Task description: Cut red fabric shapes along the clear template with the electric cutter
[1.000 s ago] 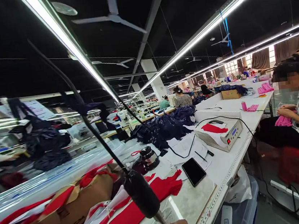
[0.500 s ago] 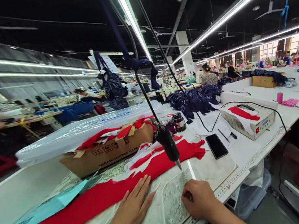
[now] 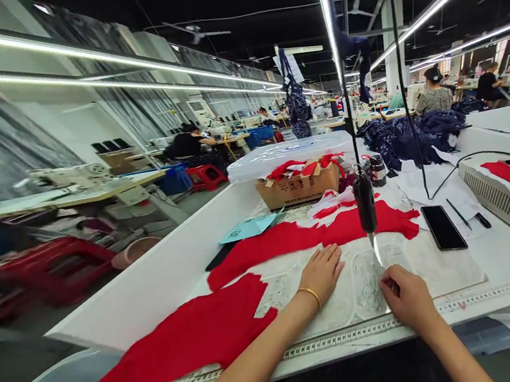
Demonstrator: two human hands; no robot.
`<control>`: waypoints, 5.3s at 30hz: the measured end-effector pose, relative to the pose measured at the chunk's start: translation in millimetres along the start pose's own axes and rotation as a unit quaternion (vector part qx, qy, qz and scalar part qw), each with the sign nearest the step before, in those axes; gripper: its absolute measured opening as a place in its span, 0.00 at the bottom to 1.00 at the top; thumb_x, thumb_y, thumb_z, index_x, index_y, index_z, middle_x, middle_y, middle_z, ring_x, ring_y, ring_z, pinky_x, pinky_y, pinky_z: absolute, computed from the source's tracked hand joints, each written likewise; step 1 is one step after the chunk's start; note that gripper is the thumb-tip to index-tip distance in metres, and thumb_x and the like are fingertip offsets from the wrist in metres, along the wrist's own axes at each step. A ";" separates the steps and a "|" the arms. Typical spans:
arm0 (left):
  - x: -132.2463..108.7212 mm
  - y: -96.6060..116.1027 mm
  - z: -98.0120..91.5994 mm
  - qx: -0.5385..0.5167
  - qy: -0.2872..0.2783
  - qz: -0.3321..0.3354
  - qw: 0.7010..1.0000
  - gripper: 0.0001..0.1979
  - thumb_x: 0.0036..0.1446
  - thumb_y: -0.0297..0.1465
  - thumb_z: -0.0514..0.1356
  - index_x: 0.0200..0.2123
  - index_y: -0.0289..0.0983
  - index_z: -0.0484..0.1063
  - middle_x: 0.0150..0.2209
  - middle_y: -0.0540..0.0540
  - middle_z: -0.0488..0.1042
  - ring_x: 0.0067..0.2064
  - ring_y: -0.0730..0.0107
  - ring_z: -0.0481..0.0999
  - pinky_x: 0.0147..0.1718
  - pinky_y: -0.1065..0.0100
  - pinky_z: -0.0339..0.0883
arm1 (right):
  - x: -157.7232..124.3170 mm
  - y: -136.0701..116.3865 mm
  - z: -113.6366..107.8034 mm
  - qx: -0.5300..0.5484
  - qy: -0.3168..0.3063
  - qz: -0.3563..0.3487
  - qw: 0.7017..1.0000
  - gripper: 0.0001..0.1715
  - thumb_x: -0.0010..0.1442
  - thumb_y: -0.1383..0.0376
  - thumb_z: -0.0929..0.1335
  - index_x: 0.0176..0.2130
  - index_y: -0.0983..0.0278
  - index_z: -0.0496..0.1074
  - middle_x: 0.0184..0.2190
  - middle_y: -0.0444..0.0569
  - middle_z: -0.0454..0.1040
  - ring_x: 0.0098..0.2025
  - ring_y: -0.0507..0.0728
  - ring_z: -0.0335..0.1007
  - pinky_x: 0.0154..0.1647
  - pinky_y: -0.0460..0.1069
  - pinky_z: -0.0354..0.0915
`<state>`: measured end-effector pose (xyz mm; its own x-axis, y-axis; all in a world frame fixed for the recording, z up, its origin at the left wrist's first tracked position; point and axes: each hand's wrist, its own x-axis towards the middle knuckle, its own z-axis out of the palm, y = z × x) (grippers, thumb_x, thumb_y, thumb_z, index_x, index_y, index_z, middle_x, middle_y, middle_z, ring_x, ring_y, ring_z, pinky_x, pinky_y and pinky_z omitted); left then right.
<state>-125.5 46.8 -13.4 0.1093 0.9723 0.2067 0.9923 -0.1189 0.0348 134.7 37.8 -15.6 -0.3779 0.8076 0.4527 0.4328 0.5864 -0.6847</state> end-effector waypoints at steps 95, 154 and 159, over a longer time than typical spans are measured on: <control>-108.3 -61.5 -38.0 -0.016 0.065 0.093 0.993 0.21 0.73 0.42 0.52 0.60 0.42 0.75 0.60 0.42 0.76 0.57 0.53 0.78 0.59 0.56 0.72 | 57.5 30.5 -88.3 -0.227 -0.038 0.062 0.971 0.14 0.63 0.56 0.65 0.41 0.57 0.78 0.34 0.45 0.82 0.18 0.51 0.65 0.19 0.47 0.60; -10.7 -96.3 -58.6 -0.020 0.079 -0.047 0.996 0.25 0.59 0.48 0.70 0.51 0.36 0.78 0.43 0.41 0.73 0.48 0.53 0.71 0.46 0.56 0.67 | 159.3 -88.1 82.6 -0.168 -0.151 -0.035 0.974 0.11 0.67 0.63 0.65 0.38 0.60 0.77 0.40 0.47 0.79 0.32 0.53 0.73 0.30 0.47 0.60; -21.5 -112.4 -73.5 -0.013 0.080 -0.098 0.992 0.03 0.61 0.26 0.65 0.38 0.37 0.80 0.42 0.41 0.73 0.47 0.55 0.71 0.45 0.56 0.66 | 137.2 -79.9 50.3 -0.049 -0.021 -0.124 0.991 0.14 0.67 0.58 0.63 0.31 0.61 0.69 0.31 0.45 0.73 0.22 0.49 0.62 0.24 0.46 0.57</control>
<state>-243.6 24.5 50.0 -0.0989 0.9333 0.3452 0.9914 0.0625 0.1149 7.1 98.5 72.5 -0.5145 0.6365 0.5746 0.4002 0.7708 -0.4957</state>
